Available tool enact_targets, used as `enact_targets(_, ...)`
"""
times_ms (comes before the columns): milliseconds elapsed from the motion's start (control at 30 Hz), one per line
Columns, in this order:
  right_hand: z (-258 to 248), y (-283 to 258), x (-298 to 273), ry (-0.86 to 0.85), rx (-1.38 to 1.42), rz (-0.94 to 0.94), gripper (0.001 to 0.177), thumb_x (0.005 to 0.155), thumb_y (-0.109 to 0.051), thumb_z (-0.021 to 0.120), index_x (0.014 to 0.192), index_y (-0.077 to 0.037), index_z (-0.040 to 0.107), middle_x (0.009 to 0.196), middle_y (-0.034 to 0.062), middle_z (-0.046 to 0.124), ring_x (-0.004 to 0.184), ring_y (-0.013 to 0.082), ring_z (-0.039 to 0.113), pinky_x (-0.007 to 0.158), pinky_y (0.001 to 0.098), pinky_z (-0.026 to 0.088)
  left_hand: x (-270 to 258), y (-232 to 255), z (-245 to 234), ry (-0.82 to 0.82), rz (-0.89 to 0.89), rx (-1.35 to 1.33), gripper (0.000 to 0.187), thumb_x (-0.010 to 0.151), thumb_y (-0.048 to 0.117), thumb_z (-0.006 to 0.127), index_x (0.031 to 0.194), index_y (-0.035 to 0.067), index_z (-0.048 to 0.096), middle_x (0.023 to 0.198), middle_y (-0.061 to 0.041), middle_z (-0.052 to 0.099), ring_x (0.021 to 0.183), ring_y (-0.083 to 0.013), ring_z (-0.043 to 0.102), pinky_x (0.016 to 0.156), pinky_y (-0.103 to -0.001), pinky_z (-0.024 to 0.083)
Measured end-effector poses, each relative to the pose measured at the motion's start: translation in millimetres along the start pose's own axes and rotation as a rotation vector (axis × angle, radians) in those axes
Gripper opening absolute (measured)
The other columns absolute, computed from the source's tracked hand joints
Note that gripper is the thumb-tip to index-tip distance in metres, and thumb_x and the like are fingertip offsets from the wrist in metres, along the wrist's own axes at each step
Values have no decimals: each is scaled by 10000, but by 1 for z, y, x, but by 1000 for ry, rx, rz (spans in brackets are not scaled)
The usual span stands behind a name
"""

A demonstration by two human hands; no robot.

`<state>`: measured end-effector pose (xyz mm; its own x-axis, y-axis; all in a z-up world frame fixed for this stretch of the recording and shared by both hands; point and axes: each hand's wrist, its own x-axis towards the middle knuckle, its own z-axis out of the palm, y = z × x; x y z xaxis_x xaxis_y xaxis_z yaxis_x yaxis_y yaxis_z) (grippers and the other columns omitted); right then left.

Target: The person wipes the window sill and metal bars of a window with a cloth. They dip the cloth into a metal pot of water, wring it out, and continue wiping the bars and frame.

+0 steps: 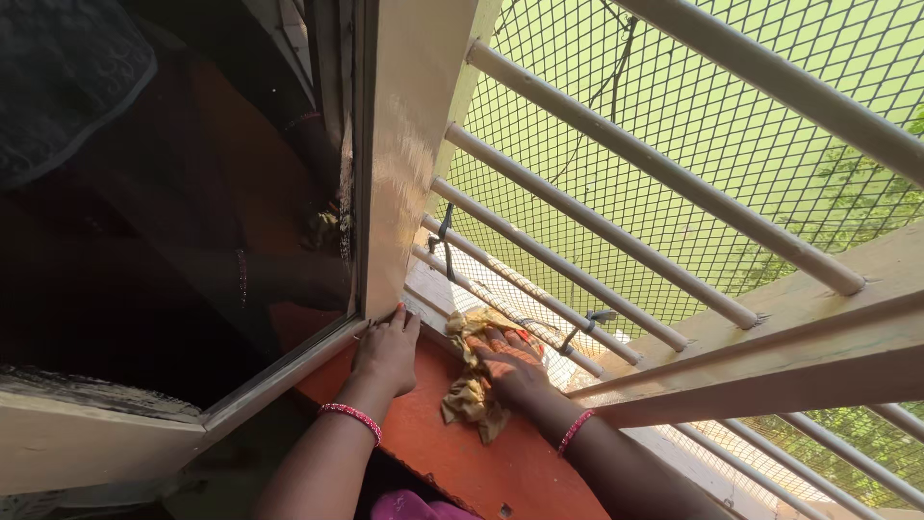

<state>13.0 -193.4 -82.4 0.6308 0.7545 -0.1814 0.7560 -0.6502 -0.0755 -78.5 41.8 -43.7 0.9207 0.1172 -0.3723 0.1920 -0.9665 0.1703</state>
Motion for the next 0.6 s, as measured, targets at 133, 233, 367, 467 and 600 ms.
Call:
enact_targets(133, 1, -12, 77, 119, 162, -305, 432, 955, -205, 616, 1376, -136, 551, 1368, 157, 573, 1231, 378, 596, 957, 492, 496, 0, 2, -2, -21, -8, 16, 932, 828, 178, 726, 1578, -12, 207, 1658, -213, 214, 1308, -293, 543, 1141, -397, 402)
enact_targets(233, 9, -43, 136, 536, 319, -344, 393, 739, -177, 708, 1112, -103, 610, 1167, 157, 593, 1075, 404, 591, 859, 501, 501, 2, 7, -8, -58, -30, 11, 997, 786, 204, 798, 1577, -15, 232, 1640, -204, 276, 1319, -288, 546, 1140, -390, 423)
enact_targets(367, 38, -41, 134, 508, 237, -215, 389, 830, -205, 729, 1214, -202, 665, 1216, 133, 609, 1095, 408, 589, 919, 471, 522, 4, 5, -4, -21, -29, 50, 1001, 756, 239, 835, 1548, -9, 275, 1629, -203, 290, 1333, -291, 533, 1133, -397, 426)
enact_targets(467, 54, -41, 113, 531, 275, -169, 429, 854, -217, 722, 1274, -268, 651, 1310, 166, 578, 1180, 424, 568, 963, 493, 506, 4, 9, 0, -33, -36, 115, 1036, 769, 302, 825, 1569, -9, 244, 1642, -211, 264, 1340, -279, 532, 1137, -383, 424)
enact_targets(600, 39, -8, 50, 434, 25, -17, 483, 858, -249, 723, 1322, -353, 634, 1429, 199, 542, 1254, 476, 521, 983, 572, 462, 1, 10, 8, -9, 0, 228, 966, 821, 256, 754, 1592, 20, 221, 1681, -260, 175, 1308, -274, 558, 1124, -365, 423)
